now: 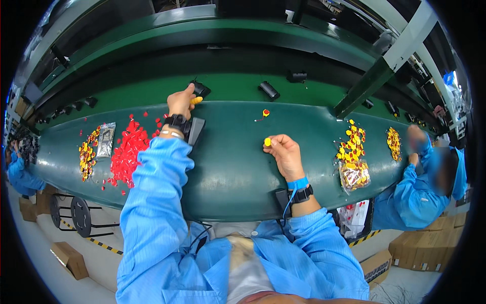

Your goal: The person is manually assembling small yellow and red plastic components onto a black plastic frame at a factory conveyor belt.

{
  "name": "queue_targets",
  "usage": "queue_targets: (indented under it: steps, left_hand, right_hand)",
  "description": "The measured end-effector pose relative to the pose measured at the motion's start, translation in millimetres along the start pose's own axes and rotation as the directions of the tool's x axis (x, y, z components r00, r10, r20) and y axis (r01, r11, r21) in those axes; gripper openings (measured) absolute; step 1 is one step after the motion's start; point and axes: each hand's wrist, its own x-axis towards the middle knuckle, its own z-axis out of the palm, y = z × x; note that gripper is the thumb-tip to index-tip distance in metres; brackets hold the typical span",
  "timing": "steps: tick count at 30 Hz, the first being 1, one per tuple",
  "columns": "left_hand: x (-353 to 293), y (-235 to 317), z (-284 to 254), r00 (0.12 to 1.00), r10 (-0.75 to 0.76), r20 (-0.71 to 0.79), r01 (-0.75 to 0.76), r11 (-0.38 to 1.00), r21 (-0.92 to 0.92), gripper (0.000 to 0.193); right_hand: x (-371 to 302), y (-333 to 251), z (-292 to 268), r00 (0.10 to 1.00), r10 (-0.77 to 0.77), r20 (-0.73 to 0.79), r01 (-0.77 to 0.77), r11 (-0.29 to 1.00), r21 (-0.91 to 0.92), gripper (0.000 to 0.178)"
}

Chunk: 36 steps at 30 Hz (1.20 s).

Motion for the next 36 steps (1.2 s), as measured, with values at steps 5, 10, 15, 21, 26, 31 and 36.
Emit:
queue_targets:
  steps: [5, 10, 15, 21, 26, 31, 36]
  left_hand:
    - [34, 0, 28, 0.989, -0.003, -0.146, 0.01, 0.999, 0.049, 0.03]
    - [19, 11, 32, 0.998, -0.062, -0.009, 0.062, 0.998, 0.001, 0.017]
    - [-85, 7, 20, 0.879, 0.216, 0.425, -0.208, 0.976, -0.066, 0.011]
    - [-184, -30, -20, 0.799, 0.139, 0.586, -0.106, 0.99, -0.092, 0.009]
    - [-224, -61, -33, 0.844, 0.114, 0.525, -0.028, 0.985, -0.169, 0.01]
    - [-240, -87, -34, 0.866, 0.148, 0.477, -0.063, 0.98, -0.19, 0.01]
    - [-252, -95, -31, 0.882, 0.193, 0.43, -0.08, 0.961, -0.266, 0.012]
  right_hand:
    - [0, 0, 0, 1.0, 0.021, 0.001, -0.021, 0.999, -0.029, 0.009]
    - [0, -5, 3, 0.999, 0.047, 0.005, -0.046, 0.994, -0.103, 0.008]
    - [-1, -8, 0, 0.997, 0.073, -0.003, -0.073, 0.995, -0.065, 0.009]
    - [-6, -13, -3, 0.997, 0.071, -0.022, -0.07, 0.995, 0.068, 0.011]
    - [-41, -28, 22, 0.998, 0.055, -0.01, -0.054, 0.995, 0.079, 0.011]
    - [-74, -21, 60, 0.998, 0.057, 0.028, -0.055, 0.994, -0.093, 0.01]
    - [-82, 1, 66, 0.993, 0.115, -0.002, -0.114, 0.987, -0.117, 0.012]
